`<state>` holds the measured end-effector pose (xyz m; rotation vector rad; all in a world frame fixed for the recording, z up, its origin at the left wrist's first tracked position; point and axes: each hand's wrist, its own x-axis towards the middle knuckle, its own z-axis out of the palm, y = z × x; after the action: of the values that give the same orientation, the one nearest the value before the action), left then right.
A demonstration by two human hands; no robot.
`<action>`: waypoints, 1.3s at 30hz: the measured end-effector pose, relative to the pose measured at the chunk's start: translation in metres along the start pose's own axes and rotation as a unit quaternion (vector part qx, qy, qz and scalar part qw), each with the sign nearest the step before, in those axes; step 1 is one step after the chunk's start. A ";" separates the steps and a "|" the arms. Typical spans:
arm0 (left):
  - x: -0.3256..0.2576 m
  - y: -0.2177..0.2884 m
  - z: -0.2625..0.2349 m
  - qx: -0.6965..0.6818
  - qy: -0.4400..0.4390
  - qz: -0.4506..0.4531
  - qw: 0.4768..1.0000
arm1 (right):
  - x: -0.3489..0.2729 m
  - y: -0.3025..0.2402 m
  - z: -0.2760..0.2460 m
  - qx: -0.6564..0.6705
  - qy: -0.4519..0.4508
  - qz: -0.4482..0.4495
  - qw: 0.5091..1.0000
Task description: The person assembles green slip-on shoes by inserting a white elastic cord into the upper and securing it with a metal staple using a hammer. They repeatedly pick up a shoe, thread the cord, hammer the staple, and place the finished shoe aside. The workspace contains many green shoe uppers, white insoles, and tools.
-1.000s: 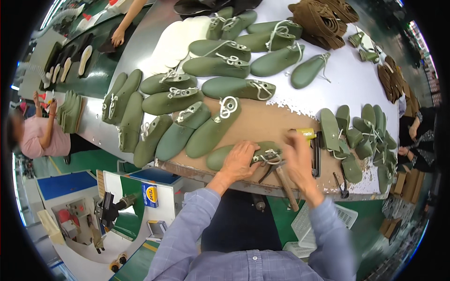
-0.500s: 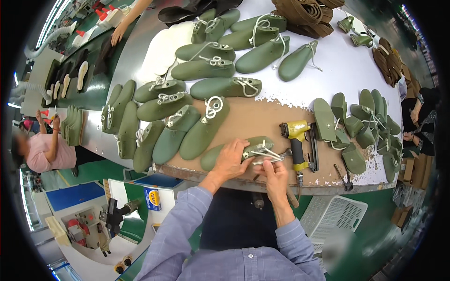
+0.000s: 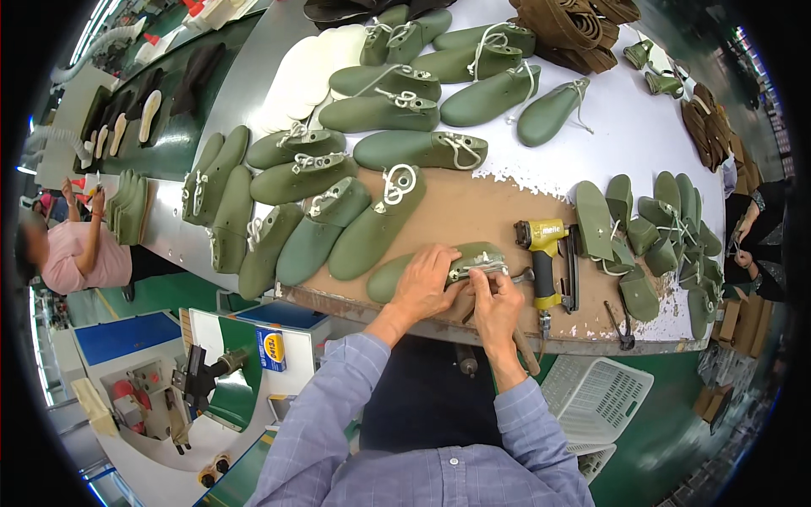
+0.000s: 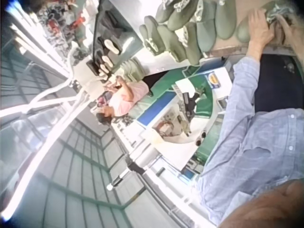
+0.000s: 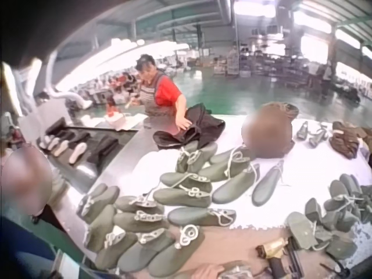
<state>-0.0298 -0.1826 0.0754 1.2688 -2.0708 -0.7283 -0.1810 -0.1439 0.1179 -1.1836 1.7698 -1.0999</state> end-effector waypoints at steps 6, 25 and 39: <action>-0.001 -0.001 -0.001 -0.005 0.000 0.003 1.000 | -0.004 0.003 0.024 -0.013 0.064 -0.052 0.996; -0.001 -0.002 -0.009 -0.007 -0.064 0.020 0.998 | -0.063 0.037 -0.111 -0.305 -0.117 -0.096 0.940; -0.001 0.000 -0.011 0.004 -0.060 0.019 0.998 | -0.055 -0.039 -0.116 -0.055 0.058 0.005 0.997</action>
<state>-0.0215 -0.1836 0.0820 1.2132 -2.1896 -0.7988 -0.2550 -0.0705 0.2026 -1.1957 1.9441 -1.0973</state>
